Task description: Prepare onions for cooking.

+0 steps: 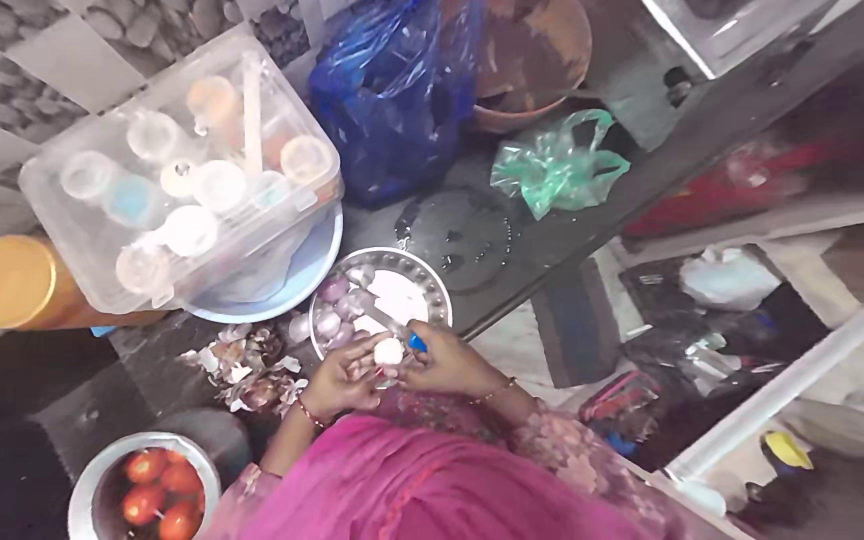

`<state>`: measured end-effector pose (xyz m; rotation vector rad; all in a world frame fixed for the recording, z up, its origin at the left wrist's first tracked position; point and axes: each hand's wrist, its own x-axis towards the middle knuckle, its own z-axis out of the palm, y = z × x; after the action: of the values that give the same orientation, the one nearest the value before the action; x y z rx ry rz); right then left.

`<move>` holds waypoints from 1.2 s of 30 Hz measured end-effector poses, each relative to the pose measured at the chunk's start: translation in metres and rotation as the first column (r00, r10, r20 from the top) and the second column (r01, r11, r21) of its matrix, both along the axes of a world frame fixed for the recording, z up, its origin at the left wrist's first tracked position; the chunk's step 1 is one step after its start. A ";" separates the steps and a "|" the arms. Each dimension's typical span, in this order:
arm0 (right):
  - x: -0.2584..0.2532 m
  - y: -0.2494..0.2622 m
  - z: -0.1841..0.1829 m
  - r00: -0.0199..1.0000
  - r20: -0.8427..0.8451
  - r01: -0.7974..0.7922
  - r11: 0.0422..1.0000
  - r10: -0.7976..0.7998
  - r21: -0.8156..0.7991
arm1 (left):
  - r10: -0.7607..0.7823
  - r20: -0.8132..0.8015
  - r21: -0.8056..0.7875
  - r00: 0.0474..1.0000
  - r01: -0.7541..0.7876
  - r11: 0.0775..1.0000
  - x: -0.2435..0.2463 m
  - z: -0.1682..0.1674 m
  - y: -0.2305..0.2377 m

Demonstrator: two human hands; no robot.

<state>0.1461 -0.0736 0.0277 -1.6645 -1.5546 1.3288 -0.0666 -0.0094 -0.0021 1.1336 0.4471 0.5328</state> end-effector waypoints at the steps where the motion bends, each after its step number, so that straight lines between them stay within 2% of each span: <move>1: 0.000 0.001 0.001 1.000 -0.009 -0.009 1.000 0.009 -0.011 | -0.013 0.017 0.011 1.000 0.012 1.000 -0.001 -0.001 0.001; 5: -0.001 -0.001 -0.003 0.997 -0.068 -0.020 1.000 0.021 0.018 | -0.009 0.010 0.045 1.000 0.008 0.999 -0.001 0.000 -0.001; 8: -0.003 -0.003 -0.007 0.995 -0.097 -0.017 0.998 0.023 0.066 | -0.009 0.017 0.003 1.000 0.009 1.000 0.001 0.001 -0.004; 11: -0.005 -0.005 -0.008 0.996 -0.086 -0.016 0.995 0.025 0.102 | -0.031 0.020 -0.039 0.999 0.031 0.999 0.002 0.001 -0.006; 16: -0.006 -0.007 -0.009 0.998 -0.056 -0.008 0.986 0.018 0.167 | -0.031 0.029 0.022 0.999 0.030 0.999 0.005 0.001 -0.008; 21: -0.005 -0.007 -0.007 0.999 -0.049 -0.008 0.989 0.016 0.151 | 0.028 -0.129 -0.149 0.991 -0.047 0.988 0.010 0.017 -0.012; 25: -0.001 -0.006 -0.006 0.998 -0.046 -0.045 0.985 0.053 0.165 | -0.005 -0.114 -0.329 0.993 -0.033 0.944 0.012 0.021 -0.015; 31: -0.004 -0.007 -0.013 0.992 -0.120 -0.031 0.988 0.050 0.154 | 0.014 -0.130 -0.371 0.991 -0.061 0.927 0.012 0.022 -0.022; 36: -0.009 -0.010 -0.017 0.999 -0.038 0.022 0.989 -0.017 0.147 | 0.049 -0.101 -0.422 0.994 -0.087 0.902 0.016 0.016 -0.023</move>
<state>0.1368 -0.0832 0.0103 -1.5526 -1.5716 1.1969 -0.0505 -0.0326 0.0144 0.7220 0.6472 0.4191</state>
